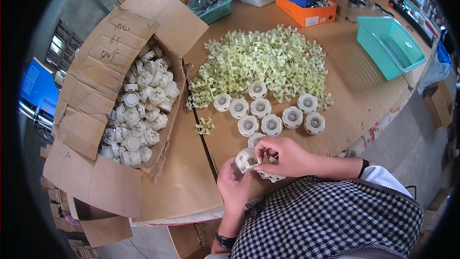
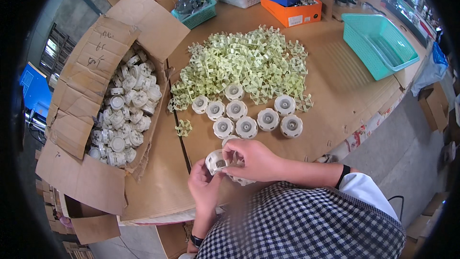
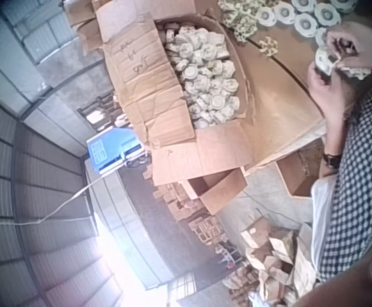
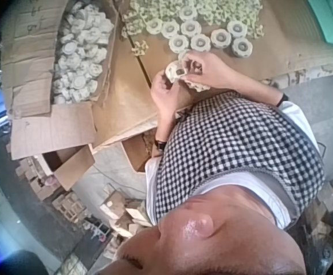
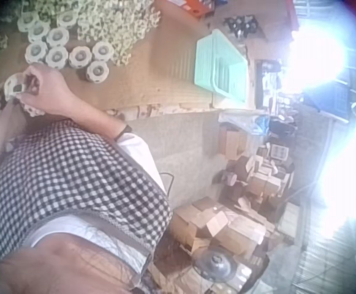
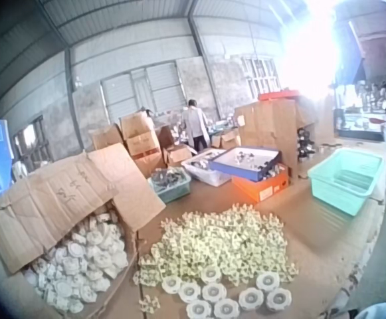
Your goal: The person takes circular base components from a cardboard box and arranges them on a workbench. The person then assembles each unit by pressing plastic spoked inserts onto the base components by hand.
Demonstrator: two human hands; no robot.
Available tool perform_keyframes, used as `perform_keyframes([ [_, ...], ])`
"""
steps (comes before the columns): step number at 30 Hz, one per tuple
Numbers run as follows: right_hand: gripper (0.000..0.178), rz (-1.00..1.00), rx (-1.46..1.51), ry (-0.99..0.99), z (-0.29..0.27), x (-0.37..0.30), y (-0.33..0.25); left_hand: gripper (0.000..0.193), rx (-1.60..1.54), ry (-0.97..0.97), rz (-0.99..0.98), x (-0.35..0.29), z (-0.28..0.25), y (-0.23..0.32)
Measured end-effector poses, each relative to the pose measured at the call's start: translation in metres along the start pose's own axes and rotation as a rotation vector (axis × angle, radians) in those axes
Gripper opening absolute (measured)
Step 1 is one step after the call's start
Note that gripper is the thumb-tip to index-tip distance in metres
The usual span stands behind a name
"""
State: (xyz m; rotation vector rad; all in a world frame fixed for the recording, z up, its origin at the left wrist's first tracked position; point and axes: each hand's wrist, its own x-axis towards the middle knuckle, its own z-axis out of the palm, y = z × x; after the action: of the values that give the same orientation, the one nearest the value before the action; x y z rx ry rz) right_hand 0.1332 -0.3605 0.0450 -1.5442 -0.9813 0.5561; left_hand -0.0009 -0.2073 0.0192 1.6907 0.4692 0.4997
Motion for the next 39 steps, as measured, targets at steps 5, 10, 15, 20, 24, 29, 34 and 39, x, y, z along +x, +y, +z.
perform_keyframes([
  [5,0.023,-0.003,0.111,-0.026,-0.001,-0.002,0.004,0.038,-0.441,-0.165,-0.236,0.000,-0.005,0.011],
  [10,0.026,-0.081,0.023,-0.148,-0.001,-0.003,-0.004,0.032,-0.668,-0.183,-0.501,-0.004,-0.014,-0.010],
  [15,0.025,-0.151,-0.038,-0.134,0.000,-0.004,-0.007,0.034,-0.682,-0.259,-0.559,-0.007,-0.014,-0.017],
  [20,0.025,0.082,0.252,-0.157,0.002,-0.011,0.003,0.037,-0.684,-0.153,-0.531,-0.011,-0.014,-0.004],
  [24,0.025,0.093,0.219,-0.107,0.001,-0.012,-0.001,0.035,-0.735,-0.110,-0.561,-0.011,-0.022,0.000],
  [29,0.025,-0.042,0.098,-0.247,0.008,-0.012,-0.009,0.034,-0.804,-0.094,-0.612,-0.015,-0.021,-0.001],
  [34,0.027,-0.060,0.101,-0.284,0.017,-0.012,-0.008,0.039,-0.833,-0.106,-0.658,-0.011,-0.025,-0.024],
  [39,0.026,-0.012,0.223,-0.274,-0.006,-0.019,0.001,0.047,-0.847,-0.054,-0.513,0.000,-0.034,-0.017],
])
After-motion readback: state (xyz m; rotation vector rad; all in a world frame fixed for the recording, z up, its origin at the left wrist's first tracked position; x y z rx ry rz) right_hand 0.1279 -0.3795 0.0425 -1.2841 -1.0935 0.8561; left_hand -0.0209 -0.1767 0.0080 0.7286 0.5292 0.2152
